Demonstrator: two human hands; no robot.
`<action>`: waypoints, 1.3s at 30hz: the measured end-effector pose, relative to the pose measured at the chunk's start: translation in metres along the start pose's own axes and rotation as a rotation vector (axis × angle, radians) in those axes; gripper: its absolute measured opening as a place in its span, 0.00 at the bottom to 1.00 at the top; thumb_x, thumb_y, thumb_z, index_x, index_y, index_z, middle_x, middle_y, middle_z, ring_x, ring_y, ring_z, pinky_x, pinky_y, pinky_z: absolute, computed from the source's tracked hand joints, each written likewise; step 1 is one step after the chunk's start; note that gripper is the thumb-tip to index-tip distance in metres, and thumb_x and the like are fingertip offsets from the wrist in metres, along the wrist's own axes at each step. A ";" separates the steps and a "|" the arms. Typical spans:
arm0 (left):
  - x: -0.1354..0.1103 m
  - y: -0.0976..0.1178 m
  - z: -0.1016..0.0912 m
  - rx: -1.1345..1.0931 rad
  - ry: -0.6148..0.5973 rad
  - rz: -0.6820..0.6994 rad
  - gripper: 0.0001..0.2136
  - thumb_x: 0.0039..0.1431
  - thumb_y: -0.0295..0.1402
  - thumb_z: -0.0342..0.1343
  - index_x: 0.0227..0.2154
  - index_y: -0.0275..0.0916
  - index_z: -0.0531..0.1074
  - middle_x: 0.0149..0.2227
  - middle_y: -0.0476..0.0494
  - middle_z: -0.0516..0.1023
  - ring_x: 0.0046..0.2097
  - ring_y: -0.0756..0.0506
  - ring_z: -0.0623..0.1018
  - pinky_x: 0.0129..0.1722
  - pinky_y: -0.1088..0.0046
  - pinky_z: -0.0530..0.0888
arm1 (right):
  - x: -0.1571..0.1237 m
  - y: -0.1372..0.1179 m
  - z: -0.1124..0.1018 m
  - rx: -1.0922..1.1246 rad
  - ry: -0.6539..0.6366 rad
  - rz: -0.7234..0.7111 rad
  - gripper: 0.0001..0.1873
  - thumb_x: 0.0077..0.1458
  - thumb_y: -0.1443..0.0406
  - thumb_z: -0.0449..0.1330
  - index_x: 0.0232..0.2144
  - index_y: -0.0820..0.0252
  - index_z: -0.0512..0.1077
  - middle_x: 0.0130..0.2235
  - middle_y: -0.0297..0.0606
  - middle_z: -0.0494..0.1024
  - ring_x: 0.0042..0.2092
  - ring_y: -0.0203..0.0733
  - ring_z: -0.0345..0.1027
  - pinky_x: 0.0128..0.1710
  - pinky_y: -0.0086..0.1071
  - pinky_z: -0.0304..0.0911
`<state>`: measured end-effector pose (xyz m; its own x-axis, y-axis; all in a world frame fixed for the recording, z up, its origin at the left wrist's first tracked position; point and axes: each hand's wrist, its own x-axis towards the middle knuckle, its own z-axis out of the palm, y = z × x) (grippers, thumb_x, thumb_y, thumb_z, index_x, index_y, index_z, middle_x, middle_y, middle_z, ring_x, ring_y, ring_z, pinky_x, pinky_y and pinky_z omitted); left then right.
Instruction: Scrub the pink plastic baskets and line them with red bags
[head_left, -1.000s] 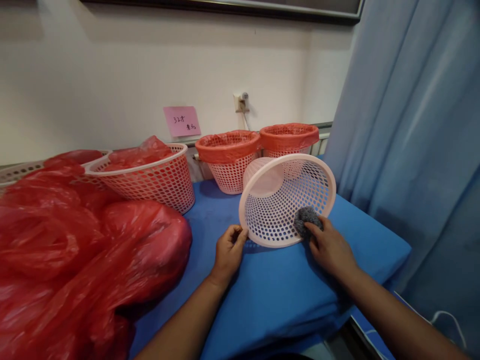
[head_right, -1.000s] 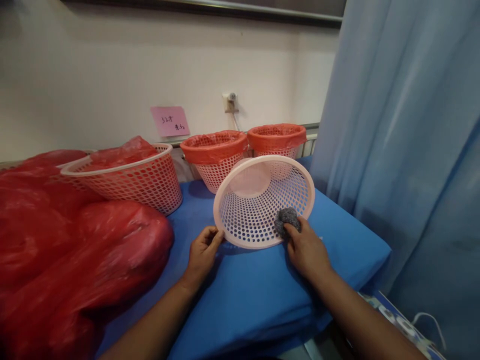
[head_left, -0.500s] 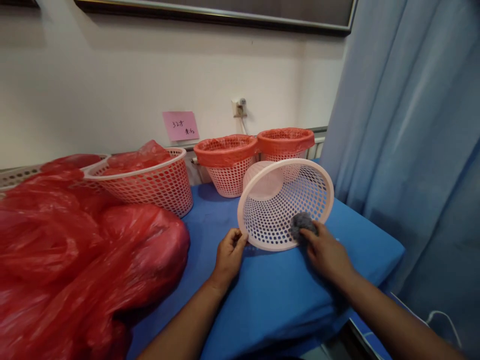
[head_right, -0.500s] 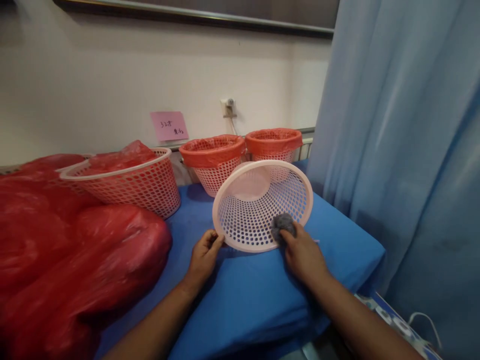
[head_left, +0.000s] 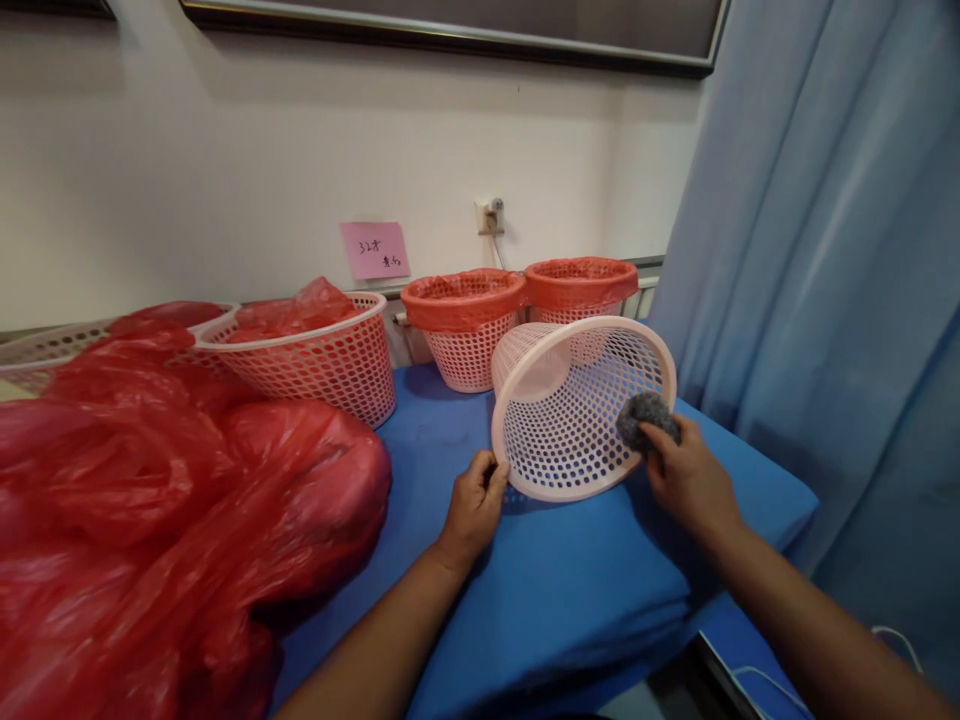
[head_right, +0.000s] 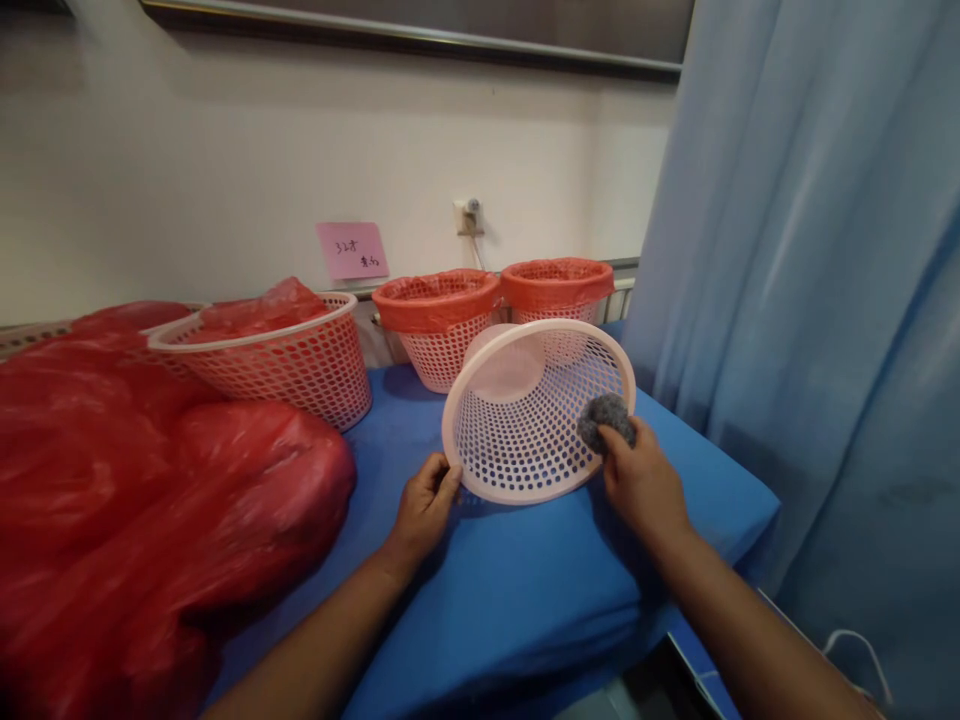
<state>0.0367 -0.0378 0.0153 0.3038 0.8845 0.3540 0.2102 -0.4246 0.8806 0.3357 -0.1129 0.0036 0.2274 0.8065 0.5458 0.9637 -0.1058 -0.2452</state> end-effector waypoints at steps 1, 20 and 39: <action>-0.001 0.001 0.000 0.016 -0.008 0.015 0.12 0.66 0.40 0.52 0.30 0.39 0.68 0.27 0.53 0.68 0.30 0.49 0.70 0.33 0.74 0.67 | 0.010 0.006 -0.005 0.014 0.048 0.005 0.24 0.59 0.68 0.56 0.58 0.58 0.72 0.61 0.52 0.63 0.55 0.54 0.70 0.52 0.46 0.71; -0.004 0.005 -0.011 0.089 0.013 0.111 0.07 0.63 0.35 0.52 0.30 0.40 0.68 0.27 0.51 0.72 0.31 0.48 0.70 0.34 0.73 0.67 | -0.002 -0.139 -0.002 0.729 -0.119 -0.450 0.26 0.59 0.70 0.56 0.60 0.55 0.67 0.62 0.49 0.63 0.61 0.50 0.65 0.62 0.46 0.65; -0.009 -0.017 0.016 -0.100 -0.161 -0.016 0.11 0.59 0.38 0.60 0.41 0.37 0.76 0.37 0.43 0.82 0.38 0.44 0.79 0.42 0.67 0.76 | -0.046 -0.077 0.037 0.512 -0.255 -0.187 0.26 0.57 0.70 0.58 0.58 0.52 0.72 0.62 0.45 0.64 0.60 0.48 0.68 0.59 0.40 0.67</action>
<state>0.0455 -0.0422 -0.0079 0.4478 0.8451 0.2922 0.1248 -0.3827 0.9154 0.2455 -0.1206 -0.0324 -0.0415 0.9053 0.4228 0.7798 0.2939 -0.5528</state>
